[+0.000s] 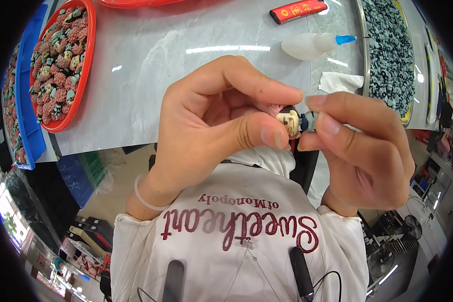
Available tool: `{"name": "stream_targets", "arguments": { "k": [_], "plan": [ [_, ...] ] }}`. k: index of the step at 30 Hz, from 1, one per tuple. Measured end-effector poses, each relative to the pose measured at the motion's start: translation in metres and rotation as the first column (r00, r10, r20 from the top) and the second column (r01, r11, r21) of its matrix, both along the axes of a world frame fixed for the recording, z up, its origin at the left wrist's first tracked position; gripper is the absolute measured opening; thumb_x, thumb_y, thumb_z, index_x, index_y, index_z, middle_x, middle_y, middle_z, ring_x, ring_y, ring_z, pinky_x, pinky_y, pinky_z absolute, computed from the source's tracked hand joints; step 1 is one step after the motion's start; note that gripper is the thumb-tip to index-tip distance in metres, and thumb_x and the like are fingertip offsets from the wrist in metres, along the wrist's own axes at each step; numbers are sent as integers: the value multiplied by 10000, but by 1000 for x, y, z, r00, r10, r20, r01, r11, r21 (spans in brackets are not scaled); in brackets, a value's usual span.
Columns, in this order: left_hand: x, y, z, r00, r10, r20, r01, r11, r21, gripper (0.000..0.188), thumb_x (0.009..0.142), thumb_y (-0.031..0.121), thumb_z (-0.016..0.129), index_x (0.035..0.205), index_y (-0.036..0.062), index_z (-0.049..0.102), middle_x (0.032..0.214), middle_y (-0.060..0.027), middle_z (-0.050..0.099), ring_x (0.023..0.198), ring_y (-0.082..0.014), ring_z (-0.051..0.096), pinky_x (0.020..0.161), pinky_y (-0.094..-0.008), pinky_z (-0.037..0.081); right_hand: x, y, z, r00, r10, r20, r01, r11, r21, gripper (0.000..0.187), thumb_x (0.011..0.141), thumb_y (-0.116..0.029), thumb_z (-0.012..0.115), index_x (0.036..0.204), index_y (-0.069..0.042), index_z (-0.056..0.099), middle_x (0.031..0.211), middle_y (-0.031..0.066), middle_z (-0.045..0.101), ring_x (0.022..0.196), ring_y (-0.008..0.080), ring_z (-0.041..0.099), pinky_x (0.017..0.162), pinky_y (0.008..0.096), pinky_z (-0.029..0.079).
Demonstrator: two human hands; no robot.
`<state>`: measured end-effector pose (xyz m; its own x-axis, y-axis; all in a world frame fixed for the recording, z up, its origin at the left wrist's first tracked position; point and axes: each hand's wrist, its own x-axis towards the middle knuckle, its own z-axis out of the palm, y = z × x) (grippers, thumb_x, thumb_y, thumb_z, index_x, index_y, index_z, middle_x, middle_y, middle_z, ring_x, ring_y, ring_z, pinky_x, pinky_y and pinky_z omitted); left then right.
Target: The person applies glue to small plastic components with a glue bottle, then assembles them by hand at a factory workstation.
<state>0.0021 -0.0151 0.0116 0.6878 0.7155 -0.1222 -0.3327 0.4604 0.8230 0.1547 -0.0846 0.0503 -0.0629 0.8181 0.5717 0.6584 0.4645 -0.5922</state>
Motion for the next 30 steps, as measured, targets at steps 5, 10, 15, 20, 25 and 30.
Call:
{"name": "stream_targets", "arguments": {
  "k": [5, 10, 15, 20, 25, 30],
  "plan": [
    [-1, 1, 5, 998, -4, -62, 7, 999, 38, 397, 646, 302, 742, 851, 0, 585, 750, -26, 531, 648, -62, 473, 577, -174, 374, -5, -1, -3, 999, -44, -27, 44, 999, 2, 261, 584, 58, 706, 786, 56, 541, 759, 212, 586, 632, 214, 601, 475, 237, 498],
    [1, 4, 4, 998, 10, -62, -8, 999, 41, 369, 653, 260, 747, 861, -7, 600, 729, -20, 524, 641, -58, 461, 570, -172, 364, -5, 5, -9, 996, -55, -67, 57, 998, 27, 263, 586, 46, 711, 787, 54, 542, 752, 204, 587, 621, 211, 600, 471, 233, 488],
    [-4, 12, 9, 998, 3, -66, 1, 999, 48, 349, 656, 198, 749, 888, -14, 597, 770, -35, 536, 672, -74, 485, 591, -188, 383, -6, 10, -11, 995, 8, -103, -4, 999, 43, 270, 581, 49, 716, 792, 45, 549, 754, 193, 587, 641, 210, 600, 518, 244, 489],
    [-8, 22, 9, 999, -19, -32, 25, 982, 185, 365, 644, 109, 752, 935, -28, 580, 880, -72, 559, 759, -117, 535, 665, -223, 433, -18, 11, -11, 987, -137, -82, 136, 991, -12, 240, 620, -95, 746, 809, -20, 618, 814, 136, 581, 653, 175, 556, 514, 234, 437],
    [-41, 42, 20, 981, 128, -145, -51, 894, 445, 334, 647, -44, 686, 960, -28, 570, 936, -95, 566, 794, -135, 552, 681, -255, 477, -21, 6, -10, 986, -161, 32, 160, 987, 22, 320, 631, -265, 730, 844, -52, 622, 889, 117, 528, 666, 185, 504, 540, 248, 413],
    [-102, 99, 21, 475, 845, -246, 223, 155, 962, 230, 694, 75, 636, 922, 60, 604, 938, -53, 583, 784, -206, 573, 674, -290, 452, -16, 5, -16, 969, -238, -66, 234, 970, -60, 377, 668, -344, 686, 877, -39, 613, 843, 106, 528, 676, 197, 506, 570, 268, 405]
  ]
}}
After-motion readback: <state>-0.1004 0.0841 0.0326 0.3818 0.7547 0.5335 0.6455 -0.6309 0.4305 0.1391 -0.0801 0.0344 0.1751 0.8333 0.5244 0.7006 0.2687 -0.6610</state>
